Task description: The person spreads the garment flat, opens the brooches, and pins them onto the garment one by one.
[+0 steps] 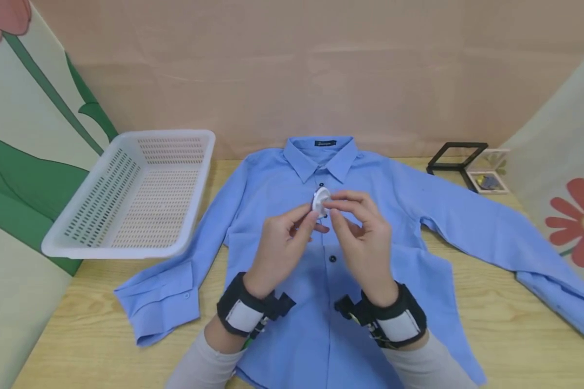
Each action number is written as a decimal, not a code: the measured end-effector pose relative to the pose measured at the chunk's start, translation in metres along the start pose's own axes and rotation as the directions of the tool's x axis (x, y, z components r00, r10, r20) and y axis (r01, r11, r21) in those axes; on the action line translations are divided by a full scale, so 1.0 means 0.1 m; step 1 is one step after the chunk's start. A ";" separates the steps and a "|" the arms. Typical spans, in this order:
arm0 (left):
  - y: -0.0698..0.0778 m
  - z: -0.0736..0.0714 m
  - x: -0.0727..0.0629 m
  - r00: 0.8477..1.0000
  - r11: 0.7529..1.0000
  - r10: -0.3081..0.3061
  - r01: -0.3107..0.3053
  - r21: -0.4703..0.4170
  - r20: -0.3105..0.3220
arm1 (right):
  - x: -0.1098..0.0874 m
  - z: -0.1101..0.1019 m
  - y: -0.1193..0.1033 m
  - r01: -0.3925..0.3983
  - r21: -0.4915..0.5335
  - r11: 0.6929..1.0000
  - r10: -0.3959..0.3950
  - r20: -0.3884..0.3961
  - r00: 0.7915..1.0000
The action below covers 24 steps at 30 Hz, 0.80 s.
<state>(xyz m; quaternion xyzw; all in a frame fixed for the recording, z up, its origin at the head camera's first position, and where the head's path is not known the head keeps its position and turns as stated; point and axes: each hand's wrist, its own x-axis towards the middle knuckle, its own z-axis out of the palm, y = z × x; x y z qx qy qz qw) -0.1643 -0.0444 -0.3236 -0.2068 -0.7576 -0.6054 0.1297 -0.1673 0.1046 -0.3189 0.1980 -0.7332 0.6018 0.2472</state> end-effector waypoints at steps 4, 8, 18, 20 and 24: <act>0.01 -0.01 0.00 1.000 0.998 -0.023 0.023 -0.055 0.014 | 0.01 -0.04 0.01 -0.005 -0.016 1.000 0.004 -0.011 1.000; 0.02 -0.03 0.01 0.998 0.993 -0.056 0.058 -0.102 0.017 | 0.05 -0.07 -0.01 -0.001 -0.037 0.999 0.000 -0.041 0.999; 0.04 -0.05 0.03 0.994 0.980 -0.082 0.094 -0.174 0.073 | 0.09 -0.16 -0.06 -0.173 -0.026 0.985 0.171 -0.046 0.984; 0.04 -0.05 0.03 0.993 0.977 -0.080 0.095 -0.189 0.086 | 0.10 -0.18 -0.07 -0.207 -0.016 0.978 0.206 -0.030 0.978; 0.06 -0.05 0.03 0.992 0.974 -0.078 0.098 -0.205 0.103 | 0.12 -0.22 -0.11 -0.265 -0.024 0.964 0.266 0.019 0.964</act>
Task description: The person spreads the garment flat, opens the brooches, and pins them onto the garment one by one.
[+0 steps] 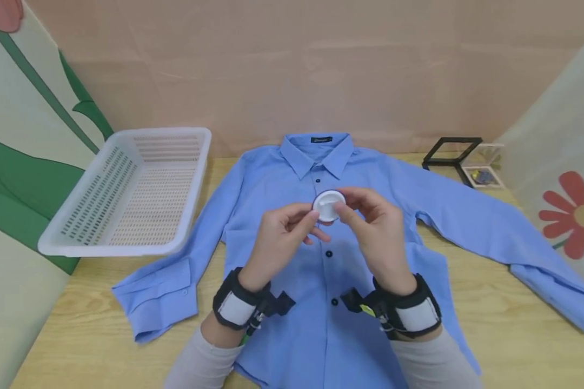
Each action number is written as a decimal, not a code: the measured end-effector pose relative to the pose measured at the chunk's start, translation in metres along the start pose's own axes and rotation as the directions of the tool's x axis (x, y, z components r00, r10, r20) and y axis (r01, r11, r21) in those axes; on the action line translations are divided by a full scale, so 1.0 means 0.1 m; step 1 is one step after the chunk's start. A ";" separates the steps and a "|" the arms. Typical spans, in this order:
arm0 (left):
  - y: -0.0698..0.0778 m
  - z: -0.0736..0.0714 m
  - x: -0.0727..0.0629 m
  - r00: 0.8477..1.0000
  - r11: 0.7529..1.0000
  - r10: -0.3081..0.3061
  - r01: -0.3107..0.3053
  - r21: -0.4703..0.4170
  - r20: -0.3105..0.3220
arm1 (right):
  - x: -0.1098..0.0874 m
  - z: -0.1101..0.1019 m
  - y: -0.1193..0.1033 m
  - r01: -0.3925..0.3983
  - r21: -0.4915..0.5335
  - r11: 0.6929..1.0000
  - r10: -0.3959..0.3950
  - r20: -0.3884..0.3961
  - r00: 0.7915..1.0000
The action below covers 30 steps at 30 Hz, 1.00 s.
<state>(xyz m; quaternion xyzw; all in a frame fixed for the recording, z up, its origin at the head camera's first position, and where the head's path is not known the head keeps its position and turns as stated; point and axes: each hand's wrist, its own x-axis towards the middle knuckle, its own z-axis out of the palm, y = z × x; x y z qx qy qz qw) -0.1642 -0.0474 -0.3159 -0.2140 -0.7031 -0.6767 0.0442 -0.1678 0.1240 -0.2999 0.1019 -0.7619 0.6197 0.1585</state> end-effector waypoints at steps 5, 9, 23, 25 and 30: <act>0.03 0.00 -0.06 1.000 1.000 -0.027 0.027 0.000 0.000 | -0.05 -0.03 -0.07 -0.045 -0.004 0.999 0.046 0.067 0.997; 0.07 0.00 -0.08 1.000 1.000 -0.022 0.022 0.002 -0.001 | -0.07 -0.08 -0.16 -0.071 -0.023 0.997 0.073 0.120 0.990; 0.30 0.04 -0.03 0.993 0.998 -0.017 0.009 0.068 0.120 | -0.10 -0.25 -0.39 -0.184 -0.009 0.983 0.182 0.214 0.960; 0.34 0.05 -0.05 0.991 0.993 -0.009 -0.007 0.117 0.132 | -0.12 -0.26 -0.41 -0.176 -0.009 0.984 0.174 0.217 0.961; 0.38 0.05 -0.10 0.986 0.989 -0.026 0.002 0.145 0.165 | -0.18 -0.28 -0.46 -0.136 -0.045 0.990 0.142 0.213 0.967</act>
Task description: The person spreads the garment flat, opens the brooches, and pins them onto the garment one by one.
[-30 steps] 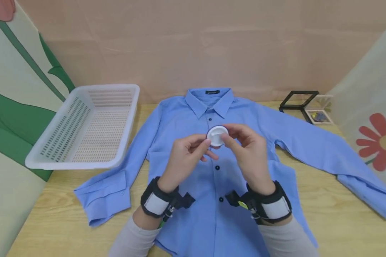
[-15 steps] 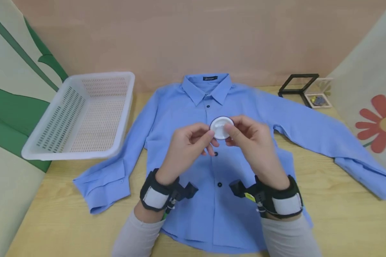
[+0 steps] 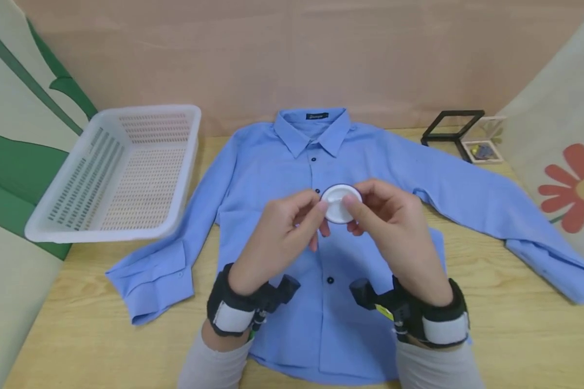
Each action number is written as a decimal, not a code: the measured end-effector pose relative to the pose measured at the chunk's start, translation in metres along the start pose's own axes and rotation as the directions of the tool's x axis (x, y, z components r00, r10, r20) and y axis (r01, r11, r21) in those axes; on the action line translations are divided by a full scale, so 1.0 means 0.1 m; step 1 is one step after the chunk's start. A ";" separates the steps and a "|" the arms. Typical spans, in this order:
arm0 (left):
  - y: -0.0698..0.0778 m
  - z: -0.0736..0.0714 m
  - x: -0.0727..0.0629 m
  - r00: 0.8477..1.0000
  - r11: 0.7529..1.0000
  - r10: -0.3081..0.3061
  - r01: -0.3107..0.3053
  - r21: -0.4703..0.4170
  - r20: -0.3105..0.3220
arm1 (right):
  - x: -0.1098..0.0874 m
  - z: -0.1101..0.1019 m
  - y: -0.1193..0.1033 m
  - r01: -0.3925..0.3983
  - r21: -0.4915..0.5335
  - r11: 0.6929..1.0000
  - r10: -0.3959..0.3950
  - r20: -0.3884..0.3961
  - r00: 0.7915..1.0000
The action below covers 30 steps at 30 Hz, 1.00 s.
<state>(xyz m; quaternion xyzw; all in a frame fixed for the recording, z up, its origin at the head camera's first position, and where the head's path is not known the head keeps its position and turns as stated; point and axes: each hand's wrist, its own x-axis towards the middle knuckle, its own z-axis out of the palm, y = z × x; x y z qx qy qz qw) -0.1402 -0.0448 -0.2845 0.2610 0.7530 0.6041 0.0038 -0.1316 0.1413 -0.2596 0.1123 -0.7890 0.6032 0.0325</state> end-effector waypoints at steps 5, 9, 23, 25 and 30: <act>0.01 -0.01 -0.02 1.000 1.000 0.000 0.000 -0.004 0.014 | -0.02 0.02 -0.02 0.017 0.000 1.000 -0.017 -0.009 1.000; 0.00 -0.01 -0.01 1.000 1.000 0.008 -0.008 0.011 0.013 | -0.01 0.03 -0.01 0.002 0.018 1.000 -0.001 -0.014 1.000; -0.02 0.02 0.01 1.000 0.997 0.025 -0.024 0.070 -0.014 | 0.05 0.08 0.08 -0.023 0.027 0.999 0.023 -0.029 0.999; -0.02 0.02 0.01 1.000 0.998 0.023 -0.022 0.066 -0.012 | 0.06 0.08 0.08 -0.024 0.028 0.999 0.025 -0.031 0.999; -0.02 0.00 0.01 1.000 0.999 0.008 -0.007 0.038 -0.021 | 0.07 0.11 0.10 -0.010 0.060 0.998 0.012 -0.033 0.999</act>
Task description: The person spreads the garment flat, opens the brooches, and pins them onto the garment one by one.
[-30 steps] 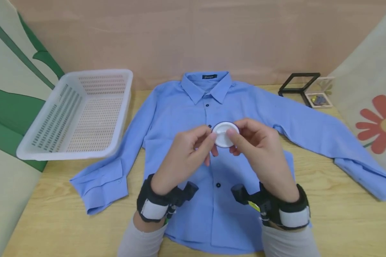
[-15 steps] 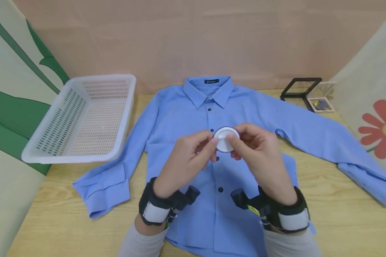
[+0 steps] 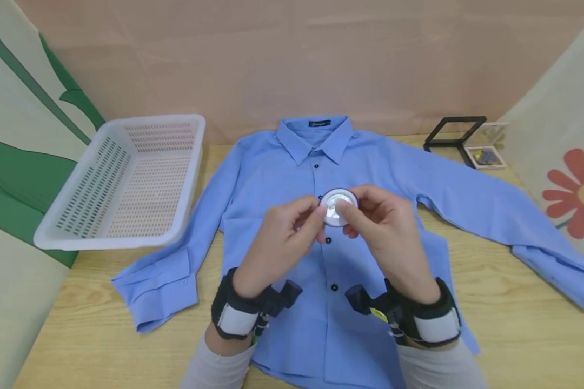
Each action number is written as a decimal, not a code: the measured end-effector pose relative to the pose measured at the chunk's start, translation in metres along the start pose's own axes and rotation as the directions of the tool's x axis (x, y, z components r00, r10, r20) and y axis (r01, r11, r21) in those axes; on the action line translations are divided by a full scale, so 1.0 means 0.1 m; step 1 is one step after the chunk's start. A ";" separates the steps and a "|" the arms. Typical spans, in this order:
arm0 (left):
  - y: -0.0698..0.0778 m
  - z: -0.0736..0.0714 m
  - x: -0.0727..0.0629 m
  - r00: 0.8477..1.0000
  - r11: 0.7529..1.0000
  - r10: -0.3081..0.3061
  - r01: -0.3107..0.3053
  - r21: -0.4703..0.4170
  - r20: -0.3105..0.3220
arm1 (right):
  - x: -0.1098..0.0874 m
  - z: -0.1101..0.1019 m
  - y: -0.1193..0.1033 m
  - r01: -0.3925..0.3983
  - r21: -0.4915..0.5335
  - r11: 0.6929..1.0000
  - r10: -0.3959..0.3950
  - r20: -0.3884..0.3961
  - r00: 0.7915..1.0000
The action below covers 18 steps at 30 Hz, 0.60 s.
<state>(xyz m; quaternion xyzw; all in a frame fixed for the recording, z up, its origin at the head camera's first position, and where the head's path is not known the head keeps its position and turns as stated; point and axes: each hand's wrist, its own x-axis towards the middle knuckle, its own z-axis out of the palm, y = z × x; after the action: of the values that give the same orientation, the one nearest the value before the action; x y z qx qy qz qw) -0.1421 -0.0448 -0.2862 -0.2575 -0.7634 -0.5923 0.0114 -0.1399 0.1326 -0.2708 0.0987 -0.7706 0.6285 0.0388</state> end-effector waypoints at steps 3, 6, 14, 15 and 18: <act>-0.01 -0.01 0.00 1.000 1.000 0.006 -0.006 -0.011 -0.001 | 0.01 -0.01 0.01 -0.002 0.030 1.000 0.001 0.020 1.000; -0.02 -0.02 0.00 1.000 1.000 0.016 -0.016 -0.006 -0.002 | 0.01 -0.05 0.02 -0.017 0.061 0.998 0.013 0.060 0.998; 0.03 -0.04 -0.01 0.998 0.999 0.028 -0.027 0.028 -0.047 | 0.04 -0.12 0.05 -0.078 0.248 0.966 0.038 0.164 0.986; 0.02 -0.04 -0.01 0.997 0.999 0.030 -0.028 0.037 -0.064 | 0.04 -0.12 0.05 -0.089 0.271 0.958 0.044 0.168 0.985; 0.00 -0.04 0.01 0.989 0.994 0.066 -0.054 0.094 -0.134 | 0.05 -0.13 0.06 -0.108 0.316 0.943 0.057 0.167 0.984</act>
<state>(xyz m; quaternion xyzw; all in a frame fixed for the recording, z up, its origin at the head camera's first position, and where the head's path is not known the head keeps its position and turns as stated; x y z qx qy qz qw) -0.1439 -0.0479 -0.2850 -0.2383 -0.7786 -0.5730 0.0934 -0.1467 0.1457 -0.2735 0.1199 -0.6611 0.7379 -0.0647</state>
